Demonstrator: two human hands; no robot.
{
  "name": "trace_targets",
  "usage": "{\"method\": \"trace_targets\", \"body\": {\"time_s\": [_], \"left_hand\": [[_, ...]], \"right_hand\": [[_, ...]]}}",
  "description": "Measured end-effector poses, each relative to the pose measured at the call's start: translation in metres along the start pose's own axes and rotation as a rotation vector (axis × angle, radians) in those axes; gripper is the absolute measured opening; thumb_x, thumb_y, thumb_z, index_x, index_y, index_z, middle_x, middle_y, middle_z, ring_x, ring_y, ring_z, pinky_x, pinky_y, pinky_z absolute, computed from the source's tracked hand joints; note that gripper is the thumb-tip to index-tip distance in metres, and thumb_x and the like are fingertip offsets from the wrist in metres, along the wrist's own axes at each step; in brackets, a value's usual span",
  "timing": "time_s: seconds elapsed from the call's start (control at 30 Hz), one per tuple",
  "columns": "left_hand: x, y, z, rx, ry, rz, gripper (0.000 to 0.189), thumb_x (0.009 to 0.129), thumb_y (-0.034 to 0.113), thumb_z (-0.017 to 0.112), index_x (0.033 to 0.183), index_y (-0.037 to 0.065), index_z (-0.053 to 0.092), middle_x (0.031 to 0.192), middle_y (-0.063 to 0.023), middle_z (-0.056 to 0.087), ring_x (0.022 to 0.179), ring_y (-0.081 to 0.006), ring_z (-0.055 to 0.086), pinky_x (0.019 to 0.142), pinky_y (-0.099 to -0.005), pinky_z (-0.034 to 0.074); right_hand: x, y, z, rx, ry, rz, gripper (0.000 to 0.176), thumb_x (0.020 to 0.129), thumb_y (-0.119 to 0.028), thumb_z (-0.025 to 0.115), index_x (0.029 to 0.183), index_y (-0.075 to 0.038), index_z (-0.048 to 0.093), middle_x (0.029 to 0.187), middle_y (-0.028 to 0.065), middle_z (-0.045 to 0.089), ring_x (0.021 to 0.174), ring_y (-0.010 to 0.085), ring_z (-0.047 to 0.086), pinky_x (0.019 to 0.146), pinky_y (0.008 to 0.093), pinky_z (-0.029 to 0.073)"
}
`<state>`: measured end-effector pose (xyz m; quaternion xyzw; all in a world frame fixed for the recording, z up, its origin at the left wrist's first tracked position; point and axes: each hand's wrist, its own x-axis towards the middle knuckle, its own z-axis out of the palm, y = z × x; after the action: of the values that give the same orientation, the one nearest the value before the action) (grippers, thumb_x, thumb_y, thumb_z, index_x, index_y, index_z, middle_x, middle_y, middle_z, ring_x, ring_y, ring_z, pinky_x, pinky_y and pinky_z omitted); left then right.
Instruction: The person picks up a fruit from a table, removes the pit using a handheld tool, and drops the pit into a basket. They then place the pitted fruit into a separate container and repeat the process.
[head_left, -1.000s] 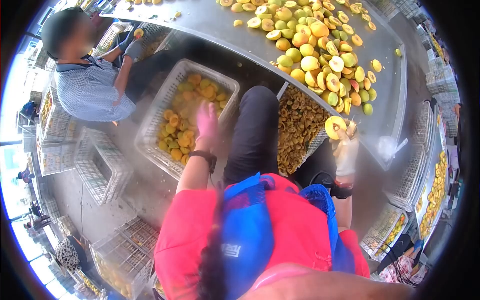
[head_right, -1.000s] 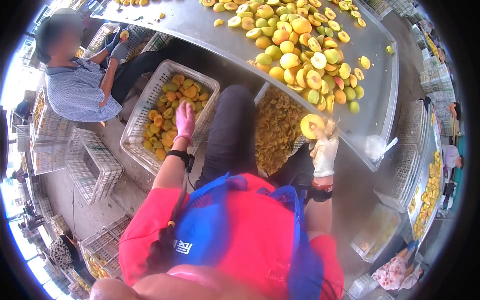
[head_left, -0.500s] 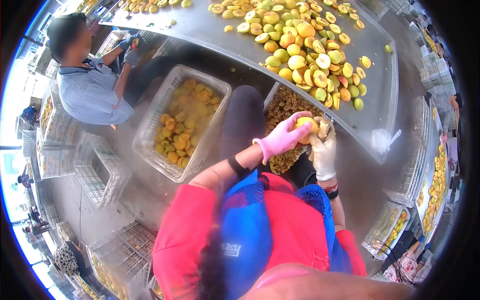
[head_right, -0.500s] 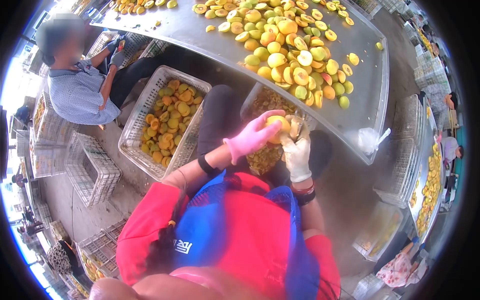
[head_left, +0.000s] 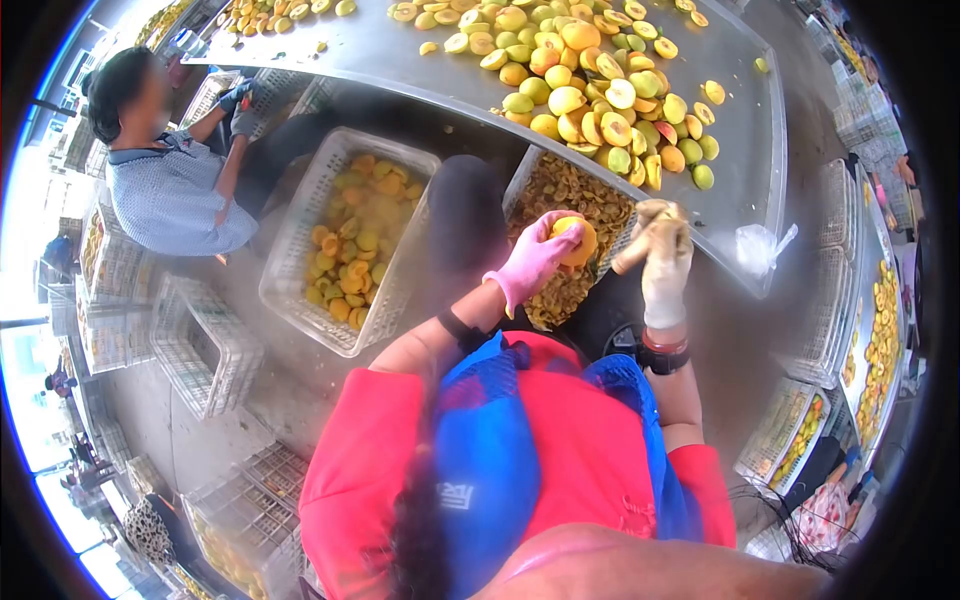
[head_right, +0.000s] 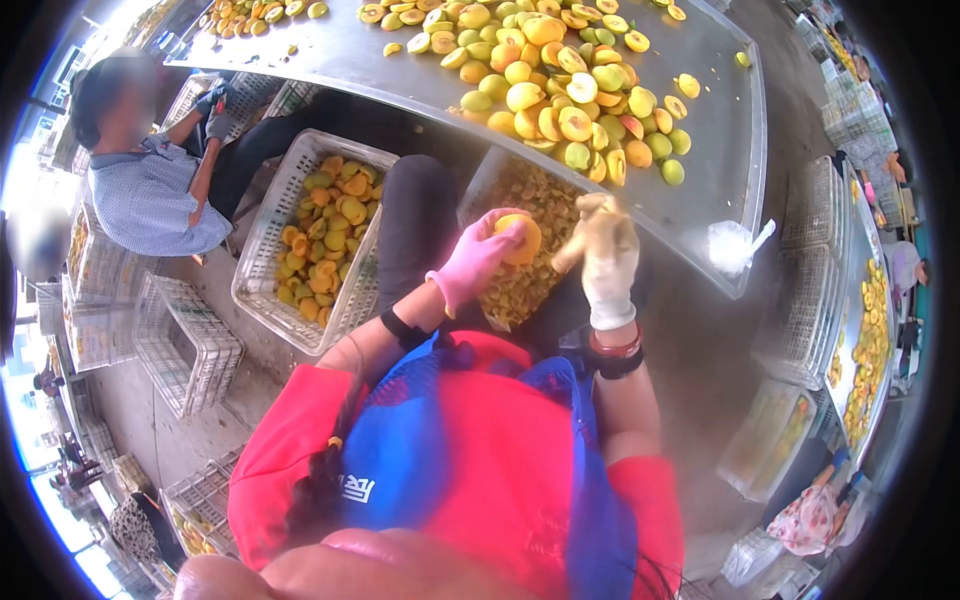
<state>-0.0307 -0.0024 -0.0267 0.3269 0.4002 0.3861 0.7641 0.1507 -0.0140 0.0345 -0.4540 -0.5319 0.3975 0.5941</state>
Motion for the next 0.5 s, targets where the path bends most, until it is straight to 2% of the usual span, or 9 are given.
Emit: {"method": "trace_targets", "body": {"time_s": [0.03,0.1,0.13,0.17,0.23,0.27,0.33,0.43,0.5], "left_hand": [[0.001,-0.008,-0.001,0.019,0.004,-0.007,0.035,0.099,0.029,0.063,0.128,0.011,0.056,0.098,-0.0037,0.065,0.080,-0.0103,0.063,0.061,-0.0224,0.051],[0.004,-0.023,-0.003,0.065,-0.011,-0.009,0.036,0.099,0.028,0.063,0.129,0.010,0.055,0.099,-0.0025,0.065,0.083,-0.0100,0.063,0.063,-0.0226,0.051],[0.001,-0.021,0.001,0.047,-0.003,-0.051,0.035,0.096,0.028,0.066,0.125,0.011,0.057,0.103,-0.0018,0.065,0.082,-0.0092,0.063,0.061,-0.0234,0.052],[0.005,-0.030,-0.005,0.003,-0.047,-0.026,0.032,0.096,0.024,0.066,0.123,0.009,0.057,0.104,-0.0010,0.065,0.080,-0.0082,0.063,0.059,-0.0224,0.051],[0.005,-0.025,-0.003,0.103,-0.034,-0.092,0.039,0.097,0.020,0.064,0.131,0.006,0.054,0.113,-0.0040,0.066,0.093,-0.0121,0.066,0.072,-0.0266,0.055],[0.001,-0.022,-0.006,0.280,-0.139,0.218,0.035,0.093,0.013,0.062,0.127,0.005,0.058,0.112,-0.0061,0.065,0.098,-0.0152,0.064,0.077,-0.0302,0.055],[-0.003,-0.011,-0.001,0.380,-0.210,0.435,0.036,0.094,0.014,0.061,0.128,0.005,0.057,0.114,-0.0069,0.064,0.101,-0.0159,0.063,0.080,-0.0305,0.054],[-0.015,0.012,0.018,0.059,-0.166,0.200,0.038,0.094,0.016,0.060,0.131,0.004,0.054,0.117,-0.0080,0.062,0.104,-0.0170,0.062,0.083,-0.0311,0.052],[-0.027,0.027,0.031,-0.059,-0.143,0.158,0.040,0.095,0.017,0.059,0.132,0.004,0.052,0.120,-0.0088,0.061,0.106,-0.0178,0.061,0.086,-0.0314,0.051]], "right_hand": [[-0.002,-0.003,-0.002,-0.052,-0.064,0.022,0.032,0.104,-0.028,0.052,0.107,0.003,0.056,0.060,0.0034,0.063,0.052,0.0115,0.055,0.062,0.0258,0.046],[-0.001,-0.004,0.006,-0.032,-0.059,0.125,0.023,0.100,-0.019,0.060,0.108,0.002,0.058,0.068,0.0018,0.066,0.053,0.0119,0.059,0.058,0.0253,0.047],[0.002,-0.021,0.008,0.108,-0.110,0.215,0.022,0.097,-0.018,0.067,0.108,-0.001,0.059,0.075,0.0017,0.066,0.058,0.0121,0.063,0.054,0.0233,0.047],[0.005,-0.023,0.008,0.173,-0.109,0.297,0.026,0.096,-0.022,0.068,0.110,-0.002,0.059,0.078,0.0072,0.069,0.062,0.0135,0.066,0.056,0.0245,0.049],[0.011,-0.035,0.015,0.552,-0.216,0.317,0.028,0.097,-0.027,0.066,0.113,-0.004,0.059,0.089,0.0173,0.073,0.069,0.0138,0.068,0.058,0.0246,0.051],[0.014,-0.046,0.022,0.643,-0.310,0.320,0.030,0.098,-0.030,0.064,0.114,-0.005,0.058,0.094,0.0220,0.072,0.072,0.0146,0.069,0.059,0.0238,0.051],[0.016,-0.069,0.042,0.799,-0.421,0.310,0.034,0.100,-0.033,0.058,0.118,-0.004,0.056,0.104,0.0305,0.070,0.078,0.0174,0.071,0.061,0.0193,0.051],[0.017,-0.099,0.067,1.155,-0.664,0.285,0.035,0.099,-0.026,0.061,0.120,0.001,0.053,0.109,0.0266,0.067,0.081,0.0229,0.072,0.065,0.0236,0.058],[0.014,-0.115,0.078,1.360,-0.806,0.317,0.036,0.099,-0.024,0.061,0.122,0.002,0.052,0.111,0.0238,0.066,0.086,0.0261,0.072,0.067,0.0284,0.060]]}}
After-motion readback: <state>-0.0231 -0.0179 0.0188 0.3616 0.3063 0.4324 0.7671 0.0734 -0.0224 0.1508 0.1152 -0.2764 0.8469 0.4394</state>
